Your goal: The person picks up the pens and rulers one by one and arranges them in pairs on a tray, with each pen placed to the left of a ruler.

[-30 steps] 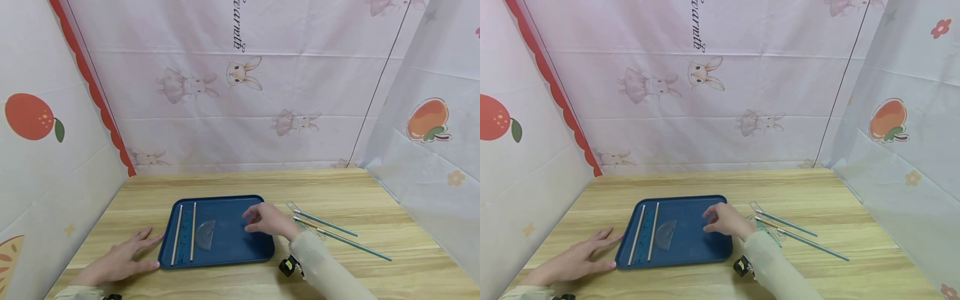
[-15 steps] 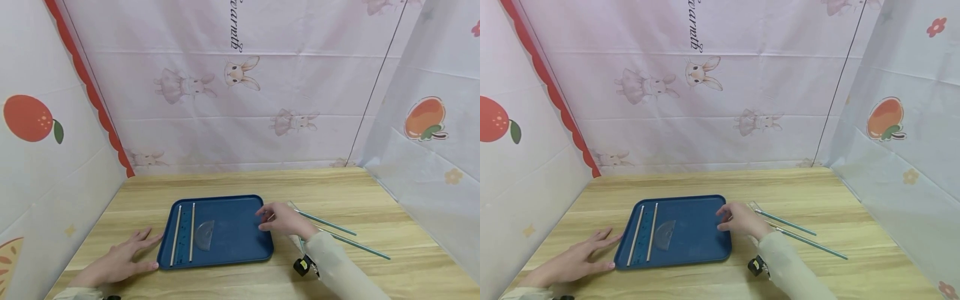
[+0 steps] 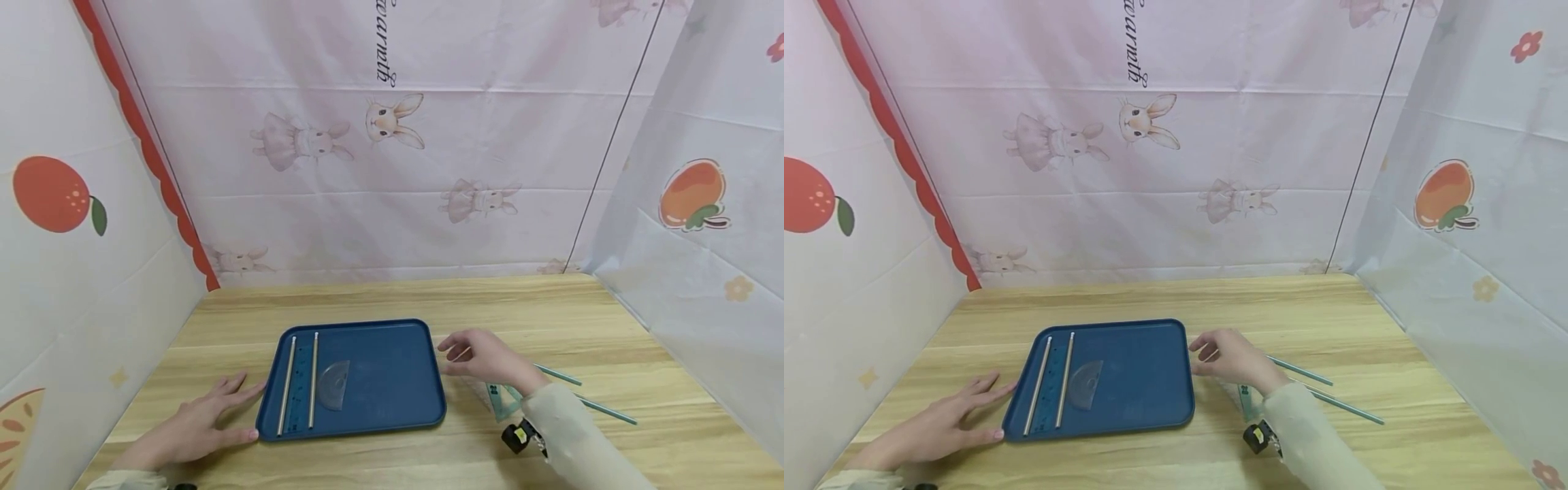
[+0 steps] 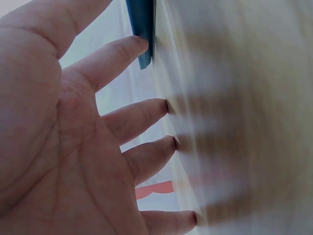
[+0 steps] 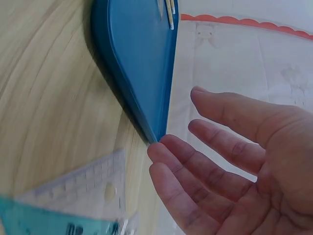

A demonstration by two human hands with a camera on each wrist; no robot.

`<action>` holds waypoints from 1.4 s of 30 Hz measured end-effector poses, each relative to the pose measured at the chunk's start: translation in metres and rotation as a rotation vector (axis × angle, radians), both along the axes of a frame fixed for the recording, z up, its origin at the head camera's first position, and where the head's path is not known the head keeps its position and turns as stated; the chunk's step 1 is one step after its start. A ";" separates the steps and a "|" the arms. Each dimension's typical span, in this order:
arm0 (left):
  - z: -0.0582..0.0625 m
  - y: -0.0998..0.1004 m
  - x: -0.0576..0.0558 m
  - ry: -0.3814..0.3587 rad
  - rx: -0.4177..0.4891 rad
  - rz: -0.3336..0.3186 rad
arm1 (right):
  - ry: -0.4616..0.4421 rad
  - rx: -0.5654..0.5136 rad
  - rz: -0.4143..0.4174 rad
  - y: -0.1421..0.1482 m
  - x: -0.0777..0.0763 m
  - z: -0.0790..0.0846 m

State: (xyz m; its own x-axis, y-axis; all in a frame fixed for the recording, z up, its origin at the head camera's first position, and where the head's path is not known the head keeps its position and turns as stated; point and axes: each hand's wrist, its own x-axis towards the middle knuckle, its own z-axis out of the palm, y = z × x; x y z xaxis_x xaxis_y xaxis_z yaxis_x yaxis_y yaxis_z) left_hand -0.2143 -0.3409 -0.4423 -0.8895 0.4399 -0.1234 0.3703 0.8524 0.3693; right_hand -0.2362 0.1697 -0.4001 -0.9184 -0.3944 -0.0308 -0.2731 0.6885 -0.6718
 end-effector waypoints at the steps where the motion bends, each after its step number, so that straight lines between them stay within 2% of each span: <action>1: 0.000 0.000 0.000 0.000 -0.001 0.001 | -0.002 -0.002 -0.002 0.003 0.001 0.000; 13: -0.002 -0.001 0.001 -0.022 0.033 0.001 | 0.015 0.001 -0.046 0.035 0.008 0.001; 23: -0.002 -0.001 0.000 -0.006 0.012 0.003 | 0.022 0.020 -0.087 0.064 0.014 -0.001; 34: -0.002 0.000 0.002 0.018 0.017 -0.002 | -0.010 0.036 -0.019 0.099 0.028 -0.003; 42: -0.002 0.000 0.002 0.021 0.012 -0.003 | -0.003 0.095 -0.075 0.113 0.037 -0.004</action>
State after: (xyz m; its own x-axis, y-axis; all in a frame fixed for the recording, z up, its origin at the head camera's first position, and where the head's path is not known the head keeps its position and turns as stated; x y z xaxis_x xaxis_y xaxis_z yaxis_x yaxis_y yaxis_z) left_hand -0.2126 -0.3406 -0.4442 -0.8905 0.4440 -0.0990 0.3808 0.8467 0.3715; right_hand -0.1989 0.2830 -0.4038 -0.9451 -0.3198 -0.0672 -0.2168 0.7675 -0.6033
